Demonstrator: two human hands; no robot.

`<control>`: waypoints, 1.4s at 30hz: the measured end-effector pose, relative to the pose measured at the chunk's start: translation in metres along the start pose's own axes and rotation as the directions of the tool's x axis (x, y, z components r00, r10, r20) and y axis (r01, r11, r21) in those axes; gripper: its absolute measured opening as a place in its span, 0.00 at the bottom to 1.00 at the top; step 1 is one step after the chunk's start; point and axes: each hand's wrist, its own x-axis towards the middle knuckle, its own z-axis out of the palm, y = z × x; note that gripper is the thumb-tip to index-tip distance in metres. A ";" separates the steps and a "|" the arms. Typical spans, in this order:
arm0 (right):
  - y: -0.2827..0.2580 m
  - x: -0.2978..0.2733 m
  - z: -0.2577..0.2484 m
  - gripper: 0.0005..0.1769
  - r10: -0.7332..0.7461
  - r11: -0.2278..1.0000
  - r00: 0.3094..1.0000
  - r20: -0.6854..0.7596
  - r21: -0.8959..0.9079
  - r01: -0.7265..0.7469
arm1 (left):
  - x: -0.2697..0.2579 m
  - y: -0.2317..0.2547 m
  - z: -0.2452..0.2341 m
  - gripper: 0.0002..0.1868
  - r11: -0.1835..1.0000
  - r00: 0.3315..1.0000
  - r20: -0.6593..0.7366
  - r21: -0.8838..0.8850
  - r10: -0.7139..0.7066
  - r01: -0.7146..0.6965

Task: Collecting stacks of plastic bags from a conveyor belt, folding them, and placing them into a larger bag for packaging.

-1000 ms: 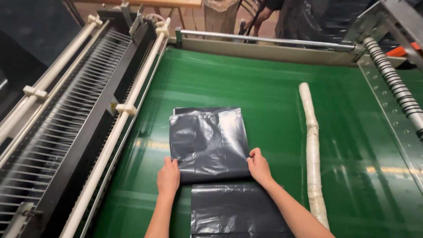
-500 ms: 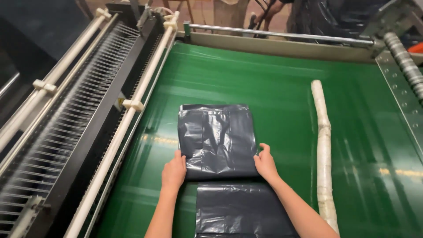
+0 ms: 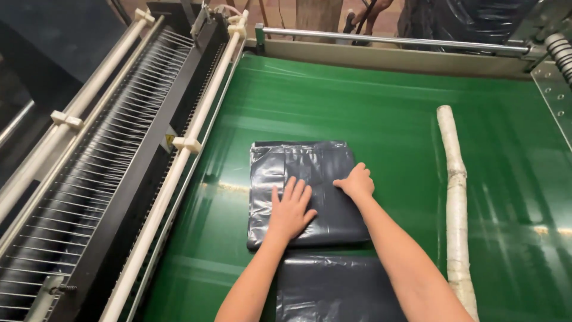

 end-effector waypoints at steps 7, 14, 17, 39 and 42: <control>-0.018 -0.009 -0.031 0.46 0.081 0.981 0.980 0.180 0.161 -0.110 | -0.014 -0.005 0.028 0.33 0.998 0.989 0.147 -0.056 -0.032 0.041; -0.032 -0.004 -0.044 0.48 0.101 0.886 0.976 0.192 0.430 -0.176 | -0.017 -0.007 0.033 0.33 0.994 0.998 0.060 -0.104 -0.019 0.025; -0.035 0.005 -0.037 0.41 0.039 0.871 0.964 0.262 0.465 -0.161 | -0.019 -0.008 0.036 0.31 0.990 1.000 0.007 -0.139 -0.027 0.028; 0.072 -0.103 -0.033 0.07 -0.908 0.369 0.302 -0.289 -0.213 0.905 | -0.034 -0.127 0.016 0.45 -0.797 0.574 0.799 -0.461 -0.181 0.390; 0.083 -0.100 -0.026 0.06 -0.953 0.286 0.230 -0.196 -0.346 0.893 | -0.027 -0.104 -0.032 0.54 -0.309 0.385 0.787 -0.564 -0.482 0.766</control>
